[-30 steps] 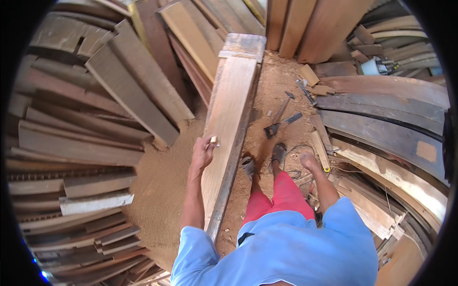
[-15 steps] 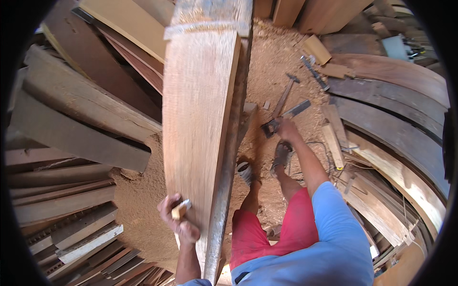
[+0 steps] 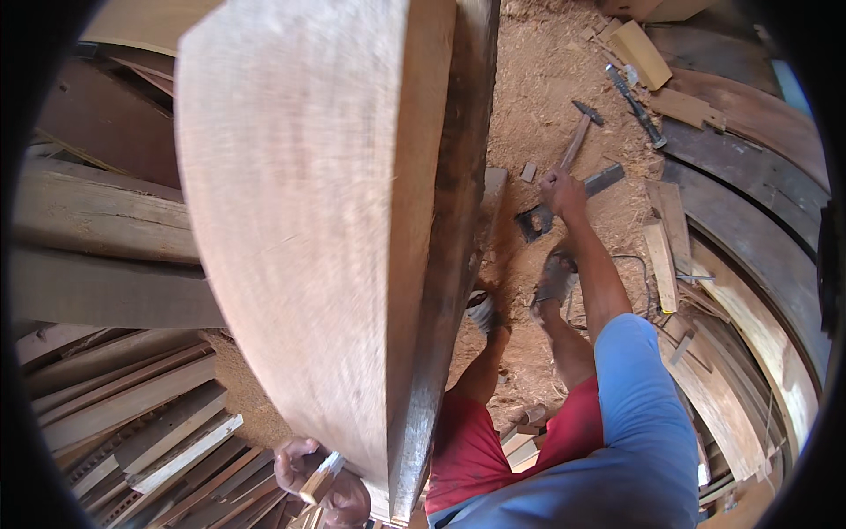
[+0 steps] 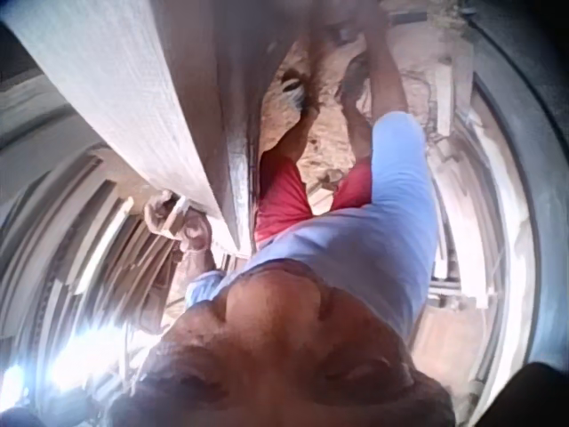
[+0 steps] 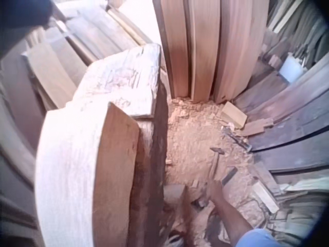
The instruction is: The person hammers a wooden peg into a large beam, uses a handsaw to cut the end of the peg, and then uses a power sander on the surface of the wood.
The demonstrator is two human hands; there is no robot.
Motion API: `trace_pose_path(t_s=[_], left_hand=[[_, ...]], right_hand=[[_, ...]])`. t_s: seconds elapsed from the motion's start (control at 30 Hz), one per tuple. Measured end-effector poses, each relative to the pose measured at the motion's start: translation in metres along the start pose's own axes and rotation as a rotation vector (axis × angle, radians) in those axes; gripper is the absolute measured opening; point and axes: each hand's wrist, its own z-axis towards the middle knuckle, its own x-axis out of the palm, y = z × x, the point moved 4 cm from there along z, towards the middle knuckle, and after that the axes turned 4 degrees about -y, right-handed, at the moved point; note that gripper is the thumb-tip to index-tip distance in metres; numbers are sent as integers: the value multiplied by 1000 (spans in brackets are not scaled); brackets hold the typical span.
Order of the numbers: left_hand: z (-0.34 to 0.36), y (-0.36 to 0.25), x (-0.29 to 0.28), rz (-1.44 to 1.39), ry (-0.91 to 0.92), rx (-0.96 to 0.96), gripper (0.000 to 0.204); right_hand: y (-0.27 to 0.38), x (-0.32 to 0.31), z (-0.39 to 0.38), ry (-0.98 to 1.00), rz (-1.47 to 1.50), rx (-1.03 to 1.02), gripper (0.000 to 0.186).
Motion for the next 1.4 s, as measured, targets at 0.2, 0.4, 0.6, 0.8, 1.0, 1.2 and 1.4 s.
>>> trace_pose_path(t_s=[0.2, 0.4, 0.6, 0.8, 1.0, 1.2, 1.4], left_hand=[[13, 3, 15, -197, 63, 63, 110], [8, 13, 19, -298, 141, 75, 92], [21, 19, 10, -283, 174, 100, 70], [68, 13, -2, -424, 645, -121, 53], [77, 10, -10, -259, 645, -87, 50], [39, 61, -44, 65, 253, -153, 79], [-48, -12, -82, 554, 540, -281, 133]], right_hand=[[-56, -57, -43, -99, 702, 232, 10], [69, -207, -283, 29, 1071, 163, 69], [191, -300, -485, 90, 887, 72, 72], [298, -354, -535, -92, 596, -369, 65], [346, -338, -571, -314, 387, -623, 65], [355, -340, -574, -16, 282, -367, 59], [366, -340, -591, -461, 629, -611, 55]])
